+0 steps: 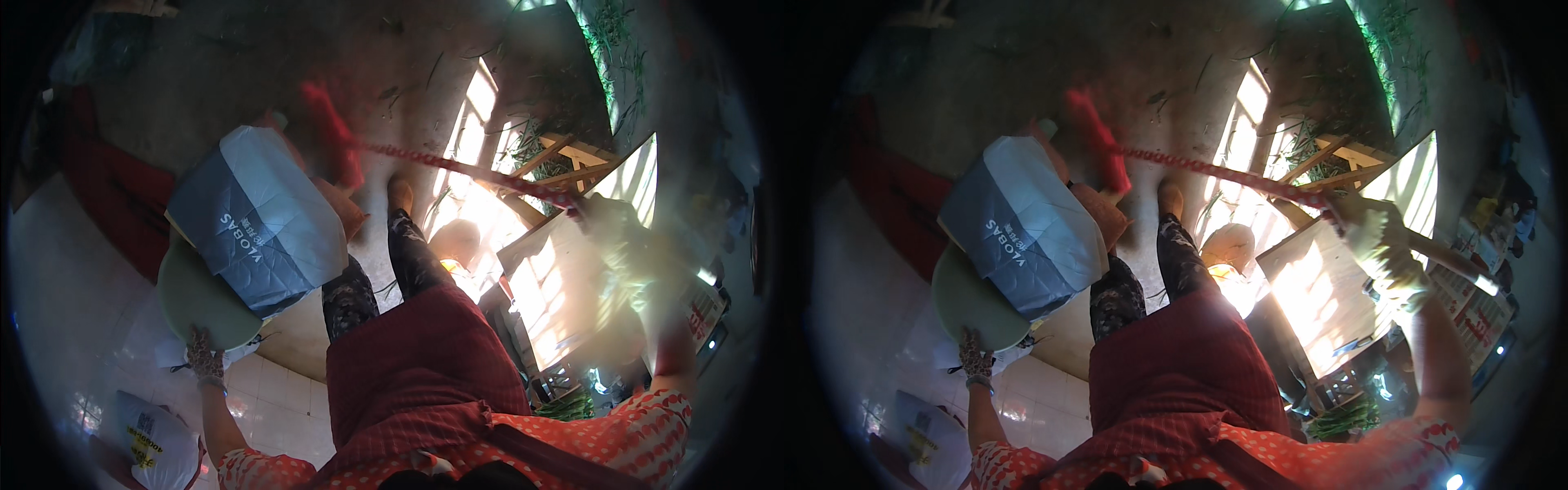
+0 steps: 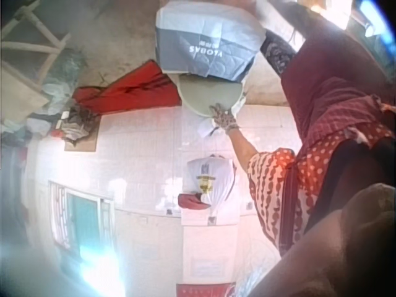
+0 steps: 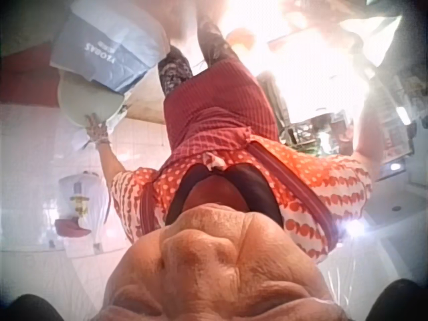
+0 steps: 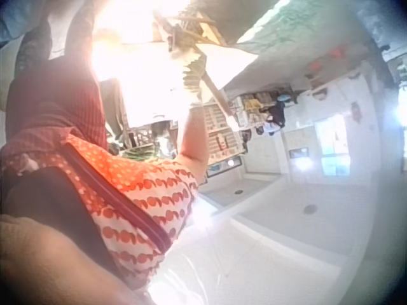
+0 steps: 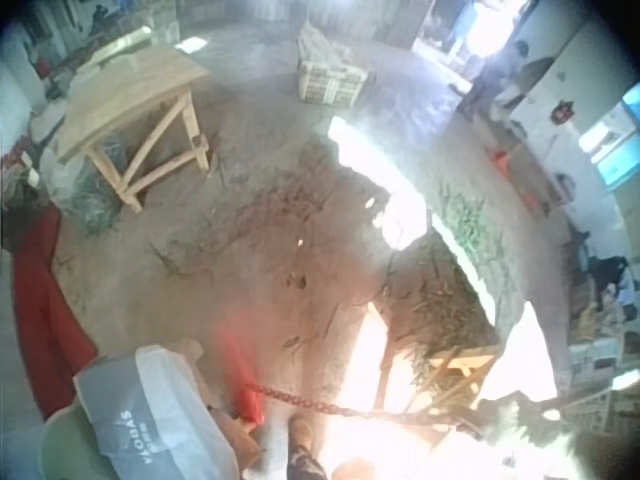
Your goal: The person sweeps debris on a tiled floor using a red broom and a dustpan. They move a green mat aside, sweep the area, then replace the mat and continue sweeping around crates and boxes.
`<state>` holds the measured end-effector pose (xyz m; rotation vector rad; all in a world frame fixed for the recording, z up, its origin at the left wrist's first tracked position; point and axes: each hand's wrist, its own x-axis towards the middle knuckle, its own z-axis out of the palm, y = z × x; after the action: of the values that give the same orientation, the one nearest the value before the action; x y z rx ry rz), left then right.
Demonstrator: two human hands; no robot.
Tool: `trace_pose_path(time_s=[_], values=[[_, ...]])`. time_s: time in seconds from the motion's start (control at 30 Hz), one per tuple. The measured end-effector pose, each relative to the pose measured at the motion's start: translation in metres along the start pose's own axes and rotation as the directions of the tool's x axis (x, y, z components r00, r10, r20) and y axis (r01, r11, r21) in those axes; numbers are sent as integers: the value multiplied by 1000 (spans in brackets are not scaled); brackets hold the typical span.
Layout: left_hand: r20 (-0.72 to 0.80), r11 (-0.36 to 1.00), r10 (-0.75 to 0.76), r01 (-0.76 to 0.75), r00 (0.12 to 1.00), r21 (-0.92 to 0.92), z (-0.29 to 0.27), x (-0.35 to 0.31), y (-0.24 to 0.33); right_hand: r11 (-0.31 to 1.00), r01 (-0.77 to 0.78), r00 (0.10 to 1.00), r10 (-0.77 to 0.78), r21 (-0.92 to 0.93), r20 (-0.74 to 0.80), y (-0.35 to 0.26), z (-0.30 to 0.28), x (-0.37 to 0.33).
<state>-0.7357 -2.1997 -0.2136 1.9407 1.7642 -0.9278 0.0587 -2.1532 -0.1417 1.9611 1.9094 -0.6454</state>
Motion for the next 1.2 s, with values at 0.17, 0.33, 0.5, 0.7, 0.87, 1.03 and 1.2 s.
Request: trace_pose_path(time_s=[0.17, 0.33, 0.5, 0.7, 0.87, 1.03, 1.2], values=[[13, 977, -89, 90, 996, -191, 1, 3, 1, 954, 32, 994, 0, -299, 106, -8, 36, 55], [80, 989, -92, 81, 993, 124, -10, 0, 17, 934, -244, 968, 220, -261, -118, 37, -6, 25], [162, 989, -145, 138, 976, 54, -24, 1, 28, 861, -287, 942, 333, -420, 39, -10, -63, -19], [189, 978, -201, 187, 961, 93, -28, 1, 34, 930, -365, 905, 364, -39, 219, -41, -21, 44], [171, 972, -212, 188, 962, 143, -36, -3, 43, 932, -301, 916, 341, -202, 210, 57, -8, 59], [42, 960, -276, 273, 960, 65, -49, -20, 62, 818, -311, 944, 323, -483, -62, 129, -77, 36], [-149, 969, -197, 169, 969, -179, -48, -38, 93, 852, -290, 951, 307, -437, -31, 95, -107, 2]])
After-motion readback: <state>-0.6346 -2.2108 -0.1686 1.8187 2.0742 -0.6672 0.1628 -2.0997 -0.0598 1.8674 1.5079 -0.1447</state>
